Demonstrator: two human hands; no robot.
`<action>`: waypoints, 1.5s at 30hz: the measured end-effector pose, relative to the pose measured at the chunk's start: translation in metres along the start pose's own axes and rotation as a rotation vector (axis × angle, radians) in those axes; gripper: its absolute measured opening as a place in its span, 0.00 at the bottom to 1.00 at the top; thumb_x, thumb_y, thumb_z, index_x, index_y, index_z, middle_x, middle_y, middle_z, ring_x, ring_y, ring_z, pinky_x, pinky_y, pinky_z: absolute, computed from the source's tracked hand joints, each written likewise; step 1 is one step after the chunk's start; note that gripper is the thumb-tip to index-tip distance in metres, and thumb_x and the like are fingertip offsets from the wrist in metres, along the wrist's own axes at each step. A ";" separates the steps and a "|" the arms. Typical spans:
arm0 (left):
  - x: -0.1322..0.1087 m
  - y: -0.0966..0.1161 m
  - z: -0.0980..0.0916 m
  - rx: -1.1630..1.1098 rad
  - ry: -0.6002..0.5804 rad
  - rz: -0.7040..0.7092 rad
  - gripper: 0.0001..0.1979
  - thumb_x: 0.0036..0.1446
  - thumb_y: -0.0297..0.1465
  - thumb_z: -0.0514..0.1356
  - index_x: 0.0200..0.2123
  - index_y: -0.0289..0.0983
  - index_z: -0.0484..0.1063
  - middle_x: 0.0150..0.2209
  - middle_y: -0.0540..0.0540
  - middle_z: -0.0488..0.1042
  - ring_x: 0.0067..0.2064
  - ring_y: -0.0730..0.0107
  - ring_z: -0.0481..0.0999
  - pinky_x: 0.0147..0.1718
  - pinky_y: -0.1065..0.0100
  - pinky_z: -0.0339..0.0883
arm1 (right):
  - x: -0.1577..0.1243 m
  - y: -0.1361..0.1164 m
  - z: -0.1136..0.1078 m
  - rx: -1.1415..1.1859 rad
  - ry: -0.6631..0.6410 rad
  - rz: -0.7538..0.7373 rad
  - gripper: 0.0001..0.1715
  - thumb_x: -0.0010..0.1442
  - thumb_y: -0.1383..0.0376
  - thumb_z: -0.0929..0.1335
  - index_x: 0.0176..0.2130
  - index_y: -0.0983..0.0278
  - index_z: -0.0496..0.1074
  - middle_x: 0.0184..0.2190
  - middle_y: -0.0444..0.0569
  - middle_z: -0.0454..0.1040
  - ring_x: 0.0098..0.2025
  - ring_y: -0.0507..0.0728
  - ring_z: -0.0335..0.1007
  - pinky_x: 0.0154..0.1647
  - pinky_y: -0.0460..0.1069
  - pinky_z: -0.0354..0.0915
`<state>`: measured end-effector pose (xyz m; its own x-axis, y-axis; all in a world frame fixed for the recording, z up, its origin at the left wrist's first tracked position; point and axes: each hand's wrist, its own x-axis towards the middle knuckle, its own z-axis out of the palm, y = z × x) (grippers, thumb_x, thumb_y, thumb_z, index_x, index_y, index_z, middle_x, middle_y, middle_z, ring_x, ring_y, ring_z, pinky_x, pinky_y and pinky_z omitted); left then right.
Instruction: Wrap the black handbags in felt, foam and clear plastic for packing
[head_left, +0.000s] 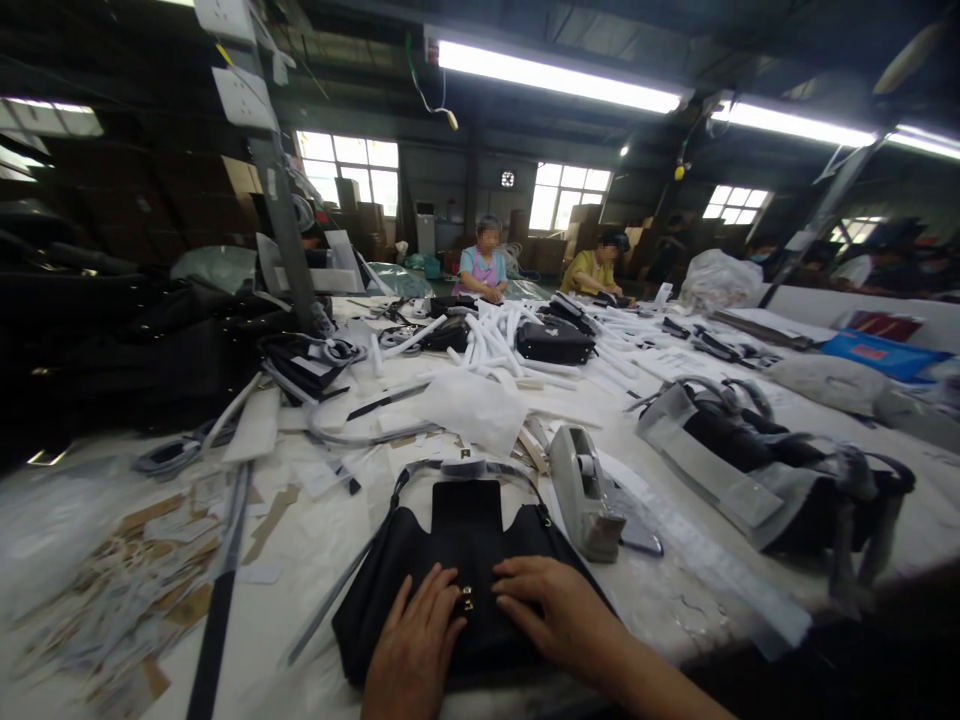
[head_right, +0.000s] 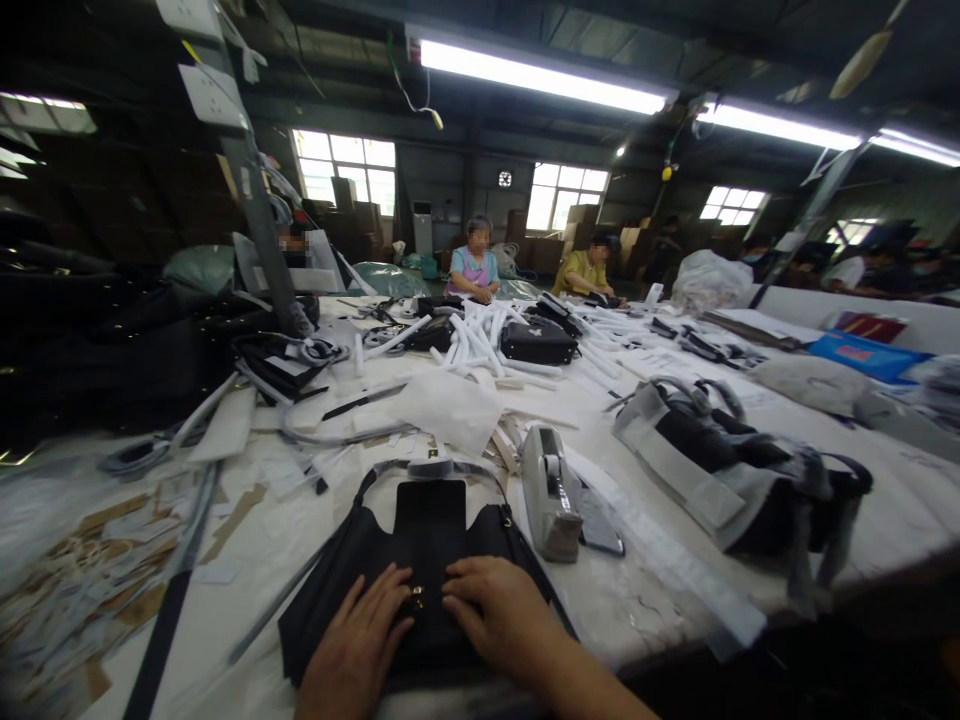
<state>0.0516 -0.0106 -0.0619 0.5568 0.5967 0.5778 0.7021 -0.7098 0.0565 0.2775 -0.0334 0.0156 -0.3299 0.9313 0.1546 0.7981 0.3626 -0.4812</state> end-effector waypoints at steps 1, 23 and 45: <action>-0.001 0.000 0.001 0.002 0.006 -0.003 0.11 0.66 0.29 0.52 0.49 0.39 0.70 0.51 0.43 0.78 0.52 0.59 0.78 0.48 0.55 0.75 | 0.014 0.001 -0.006 0.017 0.026 0.002 0.13 0.65 0.65 0.66 0.47 0.57 0.78 0.47 0.46 0.79 0.48 0.57 0.76 0.53 0.49 0.70; -0.010 -0.024 0.032 0.198 0.061 0.216 0.12 0.67 0.32 0.50 0.45 0.41 0.72 0.48 0.51 0.80 0.48 0.66 0.80 0.38 0.63 0.79 | 0.226 0.048 -0.031 -0.273 0.084 0.166 0.17 0.64 0.66 0.67 0.53 0.64 0.73 0.51 0.56 0.74 0.51 0.62 0.71 0.49 0.51 0.64; -0.003 0.009 -0.001 -0.100 -0.007 -0.146 0.11 0.67 0.28 0.50 0.50 0.38 0.67 0.52 0.43 0.77 0.54 0.57 0.76 0.50 0.46 0.74 | 0.048 -0.017 0.023 -0.166 -0.183 -0.011 0.07 0.61 0.64 0.67 0.35 0.63 0.75 0.33 0.47 0.74 0.37 0.56 0.71 0.35 0.47 0.61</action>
<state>0.0560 -0.0191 -0.0619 0.4554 0.6986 0.5519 0.7284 -0.6488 0.2203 0.2364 0.0048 0.0118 -0.4126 0.9109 -0.0068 0.8608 0.3874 -0.3301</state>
